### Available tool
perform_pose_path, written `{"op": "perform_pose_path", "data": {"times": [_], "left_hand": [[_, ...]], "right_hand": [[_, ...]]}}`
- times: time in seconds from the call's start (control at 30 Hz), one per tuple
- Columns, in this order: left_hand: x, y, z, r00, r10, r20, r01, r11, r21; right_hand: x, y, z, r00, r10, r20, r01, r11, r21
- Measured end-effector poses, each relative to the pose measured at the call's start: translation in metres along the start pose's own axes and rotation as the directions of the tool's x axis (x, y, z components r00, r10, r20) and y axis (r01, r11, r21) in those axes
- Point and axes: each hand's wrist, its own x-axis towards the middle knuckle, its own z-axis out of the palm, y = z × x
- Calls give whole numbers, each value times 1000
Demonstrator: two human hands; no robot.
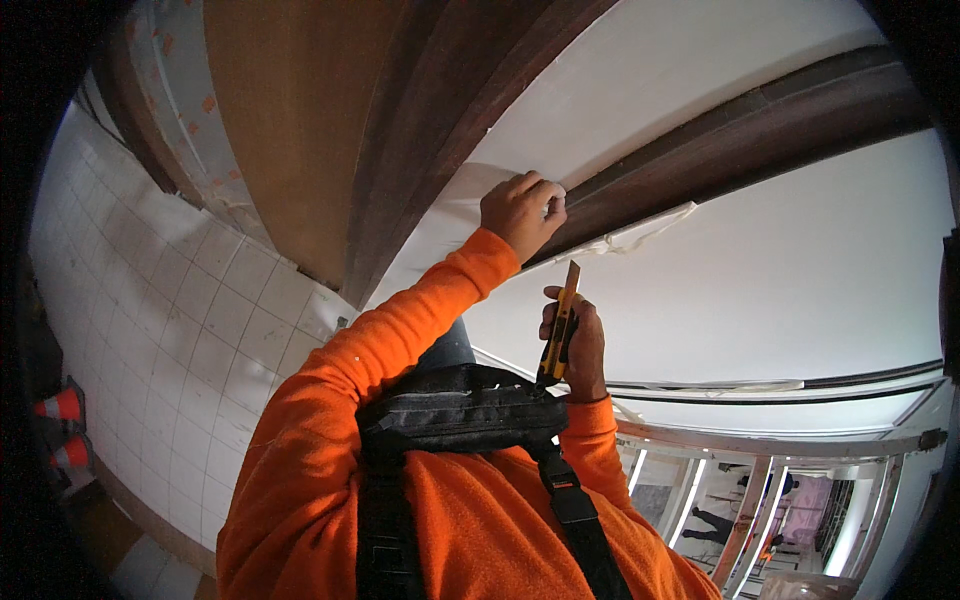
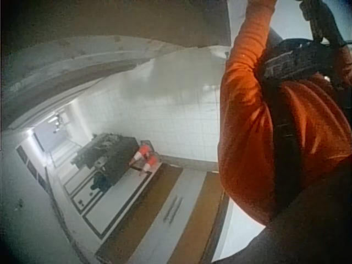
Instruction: The person removes masking tape from the edges of a door frame and ceiling using a utility knife and their hands.
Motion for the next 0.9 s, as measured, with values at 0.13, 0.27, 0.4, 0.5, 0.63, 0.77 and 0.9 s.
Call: {"op": "perform_pose_path", "data": {"times": [0.13,0.27,0.4,0.5,0.63,0.77,0.9], "left_hand": [[3,0,2,1000,14,15,-15,997,72],[-1,-6,6,998,54,24,-56,993,99],[-11,-15,-1,1000,-22,15,21,996,81],[-17,-19,-3,995,-96,27,95,994,50],[-26,-20,-7,965,-255,67,261,960,-103],[-32,-22,-12,937,-336,92,347,925,-153],[-26,-3,-9,989,-145,19,146,972,-182]], "right_hand": [[1,-1,0,1000,-1,10,1,1000,11],[1,2,0,1000,18,3,-18,1000,9],[0,7,-1,1000,4,23,-4,1000,14],[0,7,-1,1000,-4,22,4,1000,-9],[2,10,-6,1000,6,26,-6,1000,-17],[1,12,-4,999,49,14,-49,999,21],[2,14,-2,998,58,14,-58,998,6]]}}
